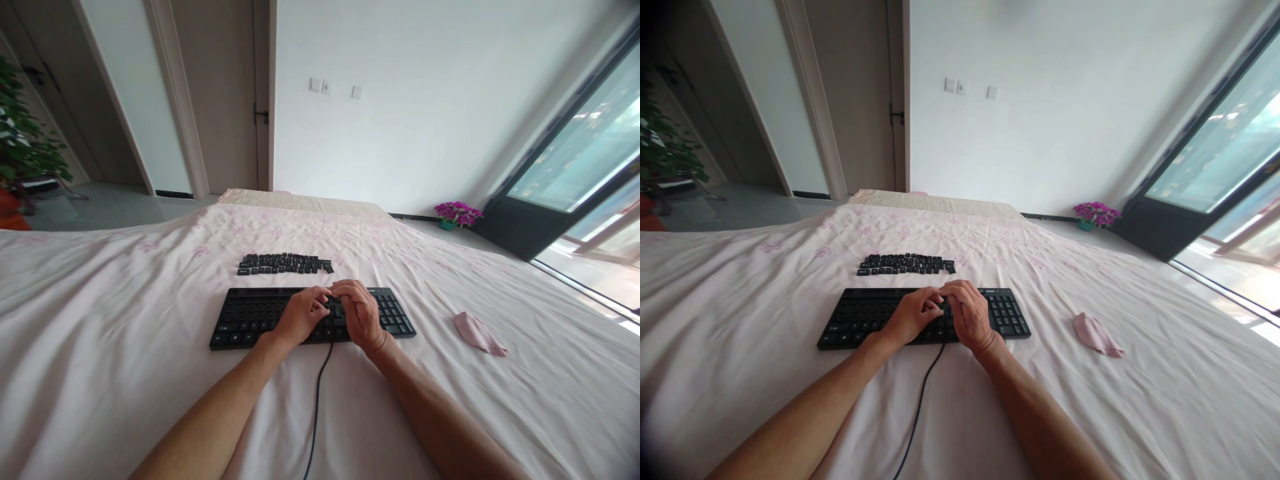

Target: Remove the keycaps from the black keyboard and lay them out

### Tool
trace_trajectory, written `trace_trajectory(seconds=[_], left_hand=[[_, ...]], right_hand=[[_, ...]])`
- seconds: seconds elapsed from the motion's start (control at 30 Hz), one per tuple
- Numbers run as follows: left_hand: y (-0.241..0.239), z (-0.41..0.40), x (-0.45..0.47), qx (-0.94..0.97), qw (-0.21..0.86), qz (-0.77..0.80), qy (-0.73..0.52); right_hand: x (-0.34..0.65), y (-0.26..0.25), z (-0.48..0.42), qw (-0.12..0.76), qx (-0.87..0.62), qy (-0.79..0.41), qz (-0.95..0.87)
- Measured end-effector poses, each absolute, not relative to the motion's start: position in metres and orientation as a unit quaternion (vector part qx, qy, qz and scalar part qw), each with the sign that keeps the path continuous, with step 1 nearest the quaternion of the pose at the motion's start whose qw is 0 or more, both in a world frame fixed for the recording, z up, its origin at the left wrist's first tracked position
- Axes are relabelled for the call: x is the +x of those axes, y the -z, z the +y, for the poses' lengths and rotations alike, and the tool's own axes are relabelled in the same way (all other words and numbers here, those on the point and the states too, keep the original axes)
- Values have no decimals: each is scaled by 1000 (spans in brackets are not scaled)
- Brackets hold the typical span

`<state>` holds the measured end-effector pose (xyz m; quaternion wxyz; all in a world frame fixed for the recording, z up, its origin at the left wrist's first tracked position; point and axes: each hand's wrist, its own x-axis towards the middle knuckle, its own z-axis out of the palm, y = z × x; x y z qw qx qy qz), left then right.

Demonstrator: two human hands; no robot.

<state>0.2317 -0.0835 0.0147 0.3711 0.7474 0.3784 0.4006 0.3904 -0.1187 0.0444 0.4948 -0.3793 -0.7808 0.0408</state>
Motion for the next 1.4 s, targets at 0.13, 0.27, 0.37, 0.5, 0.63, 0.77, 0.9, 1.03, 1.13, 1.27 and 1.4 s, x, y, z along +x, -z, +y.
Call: trace_trajectory(seconds=[0.13, 0.27, 0.37, 0.5, 0.63, 0.77, 0.9, 1.03, 1.13, 1.27, 1.4], left_hand=[[-16, -81, 231, 697, 415, 409, -417], [-15, -80, 230, 675, 425, 418, -436], [-14, -80, 230, 671, 425, 416, -443], [-16, -81, 230, 666, 425, 422, -445], [-20, -82, 230, 660, 422, 434, -445], [-19, -82, 230, 642, 411, 446, -469], [-14, -80, 229, 657, 396, 441, -466], [-12, -79, 229, 670, 385, 435, -462], [-13, -79, 229, 676, 382, 432, -458], [-13, -78, 229, 677, 388, 430, -454], [-13, -77, 230, 683, 387, 424, -451]], right_hand=[[394, -54, -116, 422, -448, -27, -788], [395, -58, -115, 300, -510, -31, -806], [393, -59, -114, 239, -533, -25, -811], [390, -60, -114, 177, -573, -22, -800], [392, -61, -108, 174, -583, -31, -793], [400, -63, -83, 206, -629, -38, -749], [403, -66, -44, 192, -691, -65, -694], [397, -60, -15, 168, -714, -69, -677], [392, -52, -3, 156, -728, -59, -665], [392, -44, 5, 147, -738, -48, -657], [394, -39, 8, 143, -739, -43, -657]])
